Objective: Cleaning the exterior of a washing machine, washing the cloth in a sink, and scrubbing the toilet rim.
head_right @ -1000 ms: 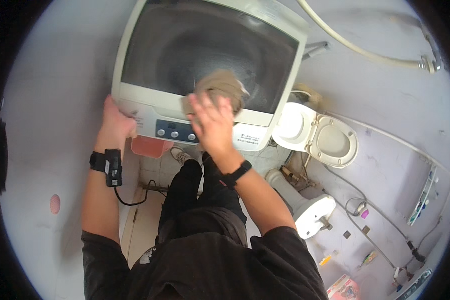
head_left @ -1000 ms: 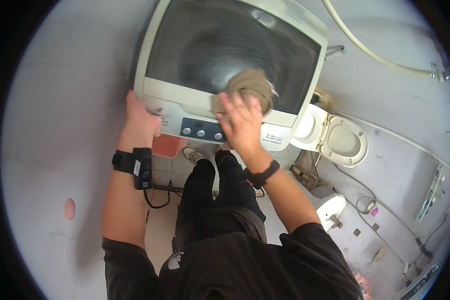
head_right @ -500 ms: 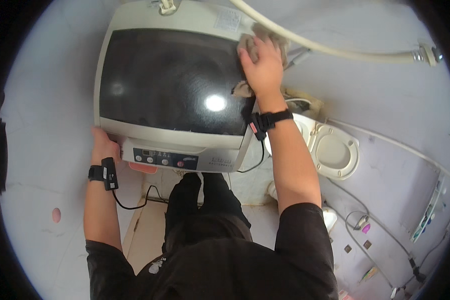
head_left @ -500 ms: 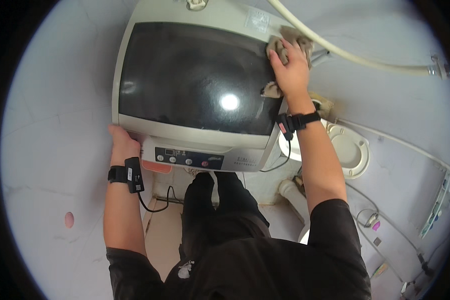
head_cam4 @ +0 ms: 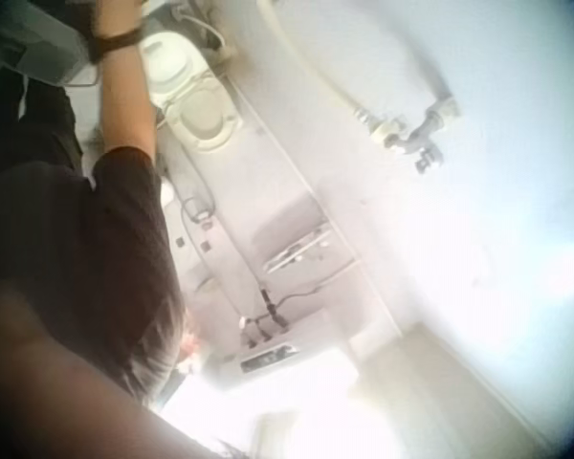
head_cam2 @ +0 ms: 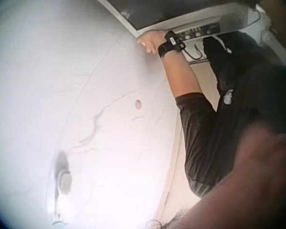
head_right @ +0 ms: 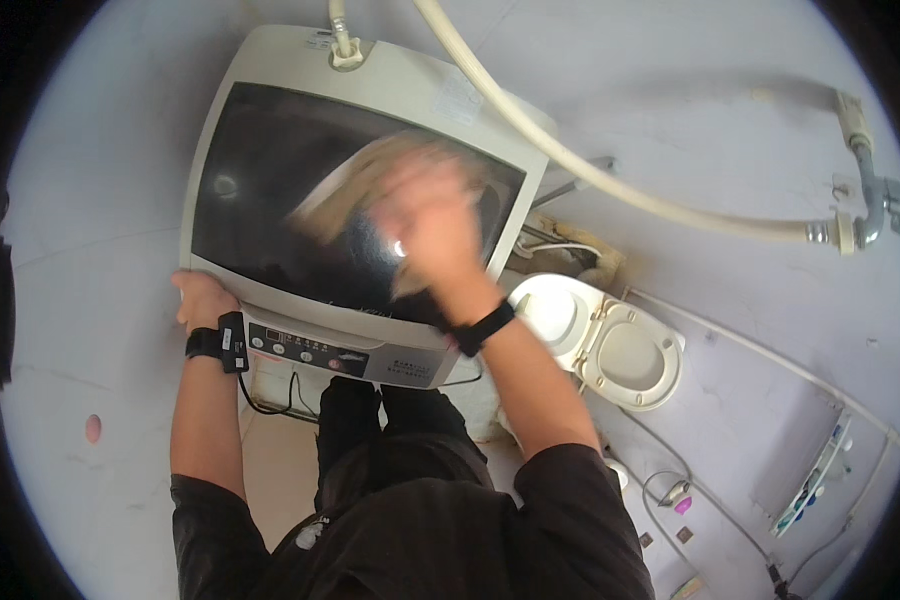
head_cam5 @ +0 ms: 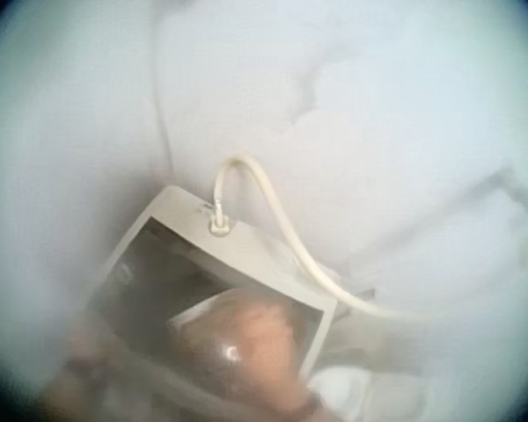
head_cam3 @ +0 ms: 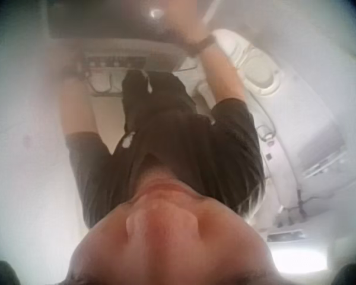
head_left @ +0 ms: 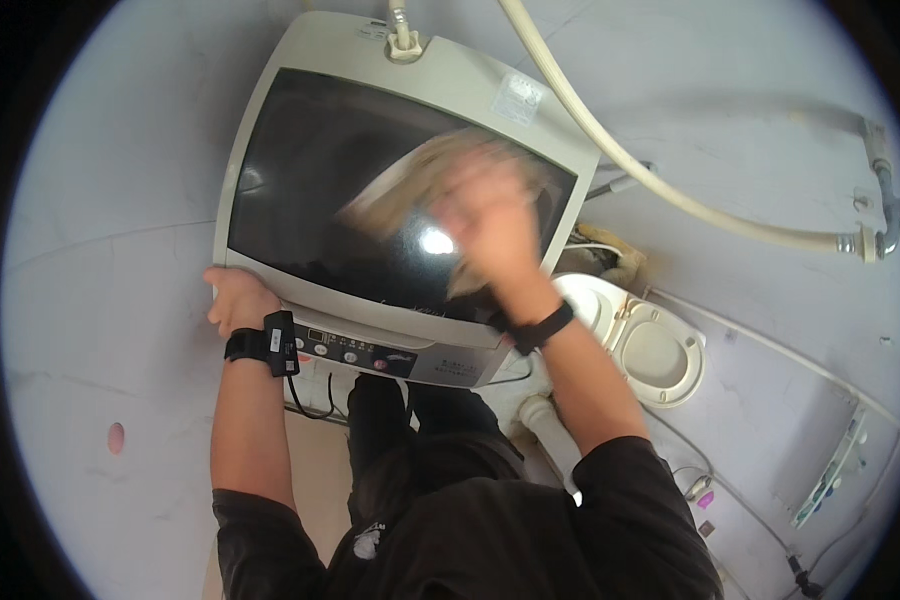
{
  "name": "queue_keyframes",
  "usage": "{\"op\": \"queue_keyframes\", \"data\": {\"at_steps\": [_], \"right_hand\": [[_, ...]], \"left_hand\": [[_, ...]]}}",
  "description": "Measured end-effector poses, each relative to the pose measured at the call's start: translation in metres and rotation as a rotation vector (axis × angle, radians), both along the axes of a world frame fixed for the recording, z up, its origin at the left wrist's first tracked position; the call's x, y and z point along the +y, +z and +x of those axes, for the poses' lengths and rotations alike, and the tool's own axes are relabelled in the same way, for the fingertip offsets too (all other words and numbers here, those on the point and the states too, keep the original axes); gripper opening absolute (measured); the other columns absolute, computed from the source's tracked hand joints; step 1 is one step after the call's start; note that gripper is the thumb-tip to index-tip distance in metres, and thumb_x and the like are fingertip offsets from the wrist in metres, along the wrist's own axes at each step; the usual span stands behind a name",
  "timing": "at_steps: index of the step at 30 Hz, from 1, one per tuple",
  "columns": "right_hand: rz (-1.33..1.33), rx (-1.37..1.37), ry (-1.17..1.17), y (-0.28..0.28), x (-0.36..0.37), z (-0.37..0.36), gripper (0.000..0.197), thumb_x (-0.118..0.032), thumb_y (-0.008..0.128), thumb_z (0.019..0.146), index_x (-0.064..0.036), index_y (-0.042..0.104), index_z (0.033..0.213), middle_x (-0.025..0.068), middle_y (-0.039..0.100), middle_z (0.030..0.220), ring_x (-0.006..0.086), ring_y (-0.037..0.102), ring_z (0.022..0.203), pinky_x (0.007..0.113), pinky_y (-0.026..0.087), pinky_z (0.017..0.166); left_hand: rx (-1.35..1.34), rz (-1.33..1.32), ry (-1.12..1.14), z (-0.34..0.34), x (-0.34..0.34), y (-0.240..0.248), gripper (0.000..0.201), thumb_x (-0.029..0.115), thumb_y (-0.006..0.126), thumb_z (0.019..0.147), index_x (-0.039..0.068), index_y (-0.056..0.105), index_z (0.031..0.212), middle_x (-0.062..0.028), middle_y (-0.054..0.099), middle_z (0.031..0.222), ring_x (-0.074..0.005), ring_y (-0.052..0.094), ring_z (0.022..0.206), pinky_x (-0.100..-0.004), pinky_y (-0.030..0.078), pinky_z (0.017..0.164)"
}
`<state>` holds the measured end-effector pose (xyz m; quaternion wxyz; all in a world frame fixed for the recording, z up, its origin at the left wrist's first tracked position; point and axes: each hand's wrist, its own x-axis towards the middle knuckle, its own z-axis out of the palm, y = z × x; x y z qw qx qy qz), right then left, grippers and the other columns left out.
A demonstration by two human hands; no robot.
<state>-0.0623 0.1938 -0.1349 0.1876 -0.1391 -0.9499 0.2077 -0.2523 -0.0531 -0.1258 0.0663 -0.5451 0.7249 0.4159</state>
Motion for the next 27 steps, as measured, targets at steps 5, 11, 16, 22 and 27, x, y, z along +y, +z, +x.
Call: {"op": "queue_keyframes", "data": {"at_steps": [5,11,16,22,27], "right_hand": [[0.179,0.136,-0.453,0.01,0.126,-0.009,0.03,-0.023,0.072,0.088,0.0033,0.072,0.102,0.0214,0.074,0.106,0.0404,0.07,0.098,0.047,0.054,0.092],[0.147,0.031,0.042,0.002,-0.048,-0.091,0.038,-0.022,0.075,0.079,-0.0115,0.069,0.114,0.0097,0.063,0.135,0.0373,0.051,0.134,0.054,0.038,0.115],[-0.047,-0.101,0.358,0.02,-0.086,-0.028,0.047,-0.029,0.082,0.077,-0.0103,0.066,0.117,0.0084,0.054,0.149,0.041,0.042,0.144,0.055,0.034,0.119],[0.085,0.006,-0.158,0.032,0.065,0.047,0.032,-0.017,0.075,0.085,-0.0049,0.069,0.114,0.0198,0.067,0.127,0.045,0.059,0.116,0.052,0.046,0.102],[-0.291,-0.194,-0.617,0.037,0.067,-0.016,0.025,-0.017,0.071,0.087,0.0006,0.071,0.106,0.0195,0.069,0.121,0.0409,0.061,0.116,0.053,0.045,0.102]], "left_hand": [[-0.153,-0.159,-0.057,0.002,0.019,0.025,0.077,0.058,0.046,0.092,-0.005,0.053,0.137,-0.025,0.057,0.139,-0.0426,0.06,0.121,-0.0516,0.051,0.101],[-0.082,-0.113,0.047,-0.005,0.019,0.02,0.075,0.057,0.044,0.093,-0.003,0.054,0.136,-0.023,0.057,0.139,-0.0418,0.06,0.12,-0.051,0.05,0.102],[-0.102,-0.13,0.032,-0.005,0.006,0.01,0.073,0.057,0.045,0.093,-0.001,0.053,0.137,-0.0217,0.052,0.144,-0.0403,0.059,0.121,-0.0512,0.05,0.102],[-0.122,-0.146,-0.018,-0.004,0.009,0.015,0.076,0.058,0.041,0.094,-0.001,0.047,0.141,-0.0207,0.047,0.147,-0.0402,0.057,0.123,-0.0542,0.053,0.096],[-0.13,-0.143,0.044,-0.005,0.009,0.018,0.075,0.058,0.04,0.094,-0.001,0.048,0.14,-0.0195,0.049,0.147,-0.04,0.058,0.123,-0.0542,0.054,0.095]]}}
